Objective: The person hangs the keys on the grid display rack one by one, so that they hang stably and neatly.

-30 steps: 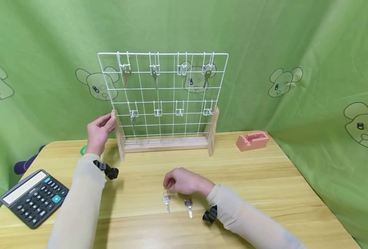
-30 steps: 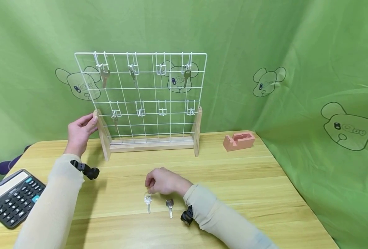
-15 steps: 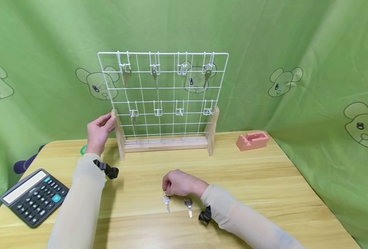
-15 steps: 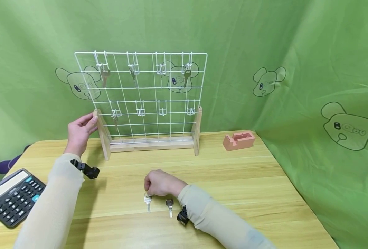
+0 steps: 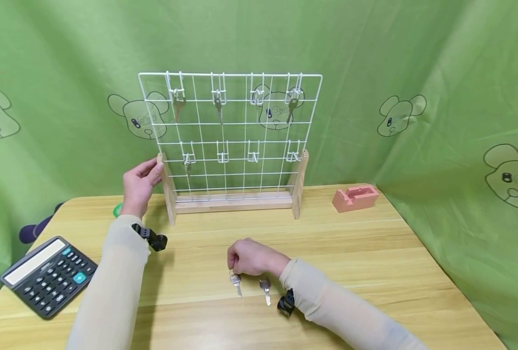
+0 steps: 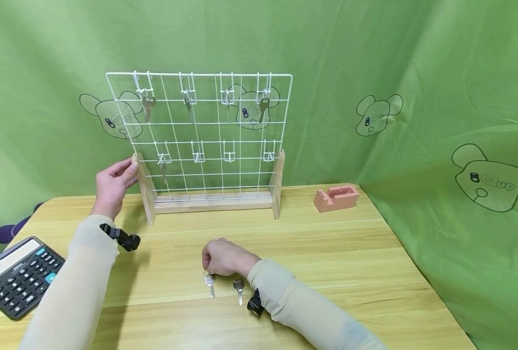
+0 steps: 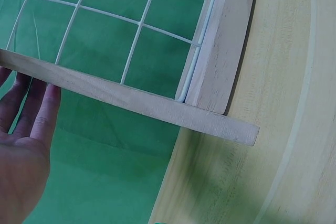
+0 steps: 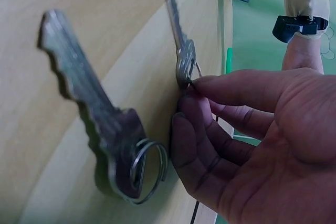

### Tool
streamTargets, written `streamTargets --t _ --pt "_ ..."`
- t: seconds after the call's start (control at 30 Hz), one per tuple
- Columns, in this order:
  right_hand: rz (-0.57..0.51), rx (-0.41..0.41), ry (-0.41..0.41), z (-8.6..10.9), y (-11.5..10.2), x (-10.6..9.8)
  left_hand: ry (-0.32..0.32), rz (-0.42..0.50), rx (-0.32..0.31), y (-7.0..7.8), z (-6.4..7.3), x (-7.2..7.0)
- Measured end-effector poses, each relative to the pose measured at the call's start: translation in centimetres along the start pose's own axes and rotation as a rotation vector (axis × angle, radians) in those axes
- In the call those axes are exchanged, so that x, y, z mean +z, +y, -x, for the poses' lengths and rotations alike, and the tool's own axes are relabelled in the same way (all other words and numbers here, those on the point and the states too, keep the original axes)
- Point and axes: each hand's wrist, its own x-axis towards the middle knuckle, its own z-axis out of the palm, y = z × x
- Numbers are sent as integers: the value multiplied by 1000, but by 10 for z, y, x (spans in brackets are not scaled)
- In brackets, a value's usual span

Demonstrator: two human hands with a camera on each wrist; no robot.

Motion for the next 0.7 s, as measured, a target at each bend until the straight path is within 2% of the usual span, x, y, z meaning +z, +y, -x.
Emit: streamTargets --t 0.1,0.37,0.7 --pt "-13 -1 6 0 1 0 -1 5 2 0 0 0" --pt "-71 -46 34 1 8 -1 -5 -79 6 1 1 0" --pt "-189 -99 66 6 9 -8 -2 -46 -8 0 0 0"
